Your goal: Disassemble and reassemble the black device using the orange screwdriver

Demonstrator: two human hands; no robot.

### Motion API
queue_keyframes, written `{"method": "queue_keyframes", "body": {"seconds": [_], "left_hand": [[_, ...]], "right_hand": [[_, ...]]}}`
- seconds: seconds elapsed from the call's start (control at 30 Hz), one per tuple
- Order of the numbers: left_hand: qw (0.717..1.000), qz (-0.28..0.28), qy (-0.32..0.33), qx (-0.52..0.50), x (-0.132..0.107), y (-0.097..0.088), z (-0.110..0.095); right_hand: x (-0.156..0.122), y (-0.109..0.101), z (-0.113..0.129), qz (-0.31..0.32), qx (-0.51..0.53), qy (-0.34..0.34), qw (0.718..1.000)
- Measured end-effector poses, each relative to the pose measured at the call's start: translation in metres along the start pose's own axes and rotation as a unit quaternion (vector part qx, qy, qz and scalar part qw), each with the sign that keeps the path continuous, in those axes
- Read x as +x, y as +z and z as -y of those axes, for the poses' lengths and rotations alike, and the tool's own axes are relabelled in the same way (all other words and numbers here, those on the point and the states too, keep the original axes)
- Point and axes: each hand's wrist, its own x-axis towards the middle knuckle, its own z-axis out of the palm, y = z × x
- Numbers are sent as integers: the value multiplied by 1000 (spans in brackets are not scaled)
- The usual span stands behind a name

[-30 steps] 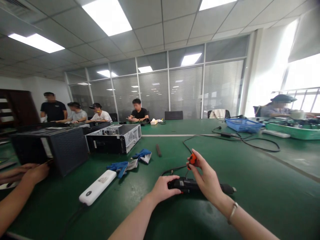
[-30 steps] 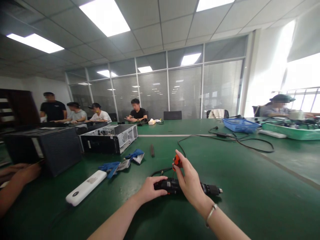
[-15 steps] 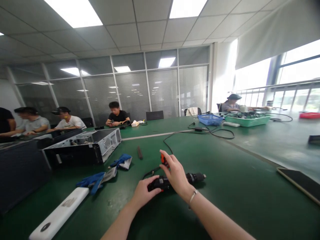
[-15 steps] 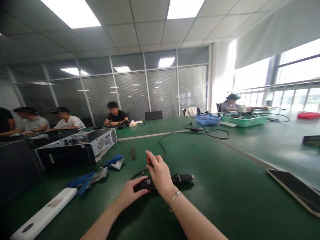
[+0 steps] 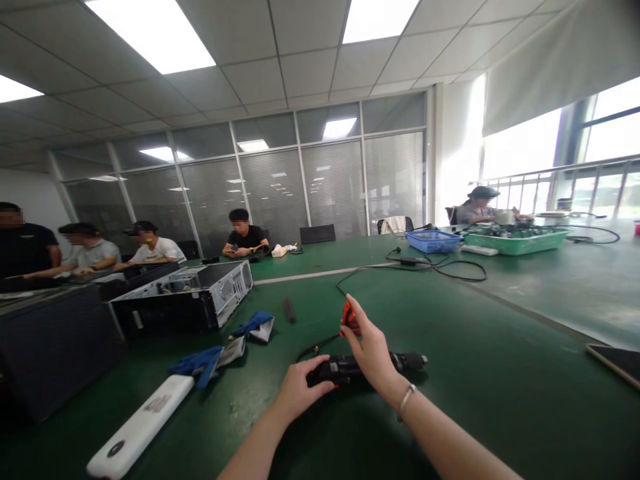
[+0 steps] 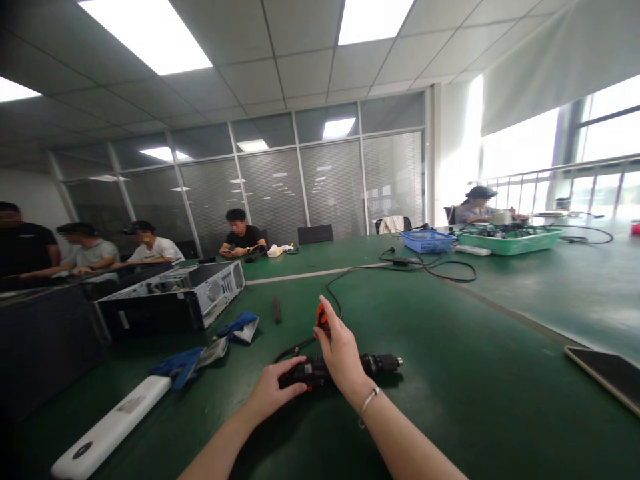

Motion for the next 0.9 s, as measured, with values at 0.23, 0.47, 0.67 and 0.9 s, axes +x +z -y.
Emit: {"method": "queue_keyframes", "body": {"seconds": [0.23, 0.47, 0.67, 0.9], "left_hand": [[1000, -1, -9, -1, -3, 1, 0], [1000, 1, -3, 15, -5, 3, 5], [999, 2, 7, 41, -6, 4, 6], [999, -1, 3, 49, -7, 4, 6]], "right_hand": [[12, 10, 4, 46, 7, 2, 999], [5, 20, 6, 47, -38, -20, 998], [-1, 18, 0, 46, -72, -36, 996], [-1, 17, 0, 49, -137, -40, 989]]}}
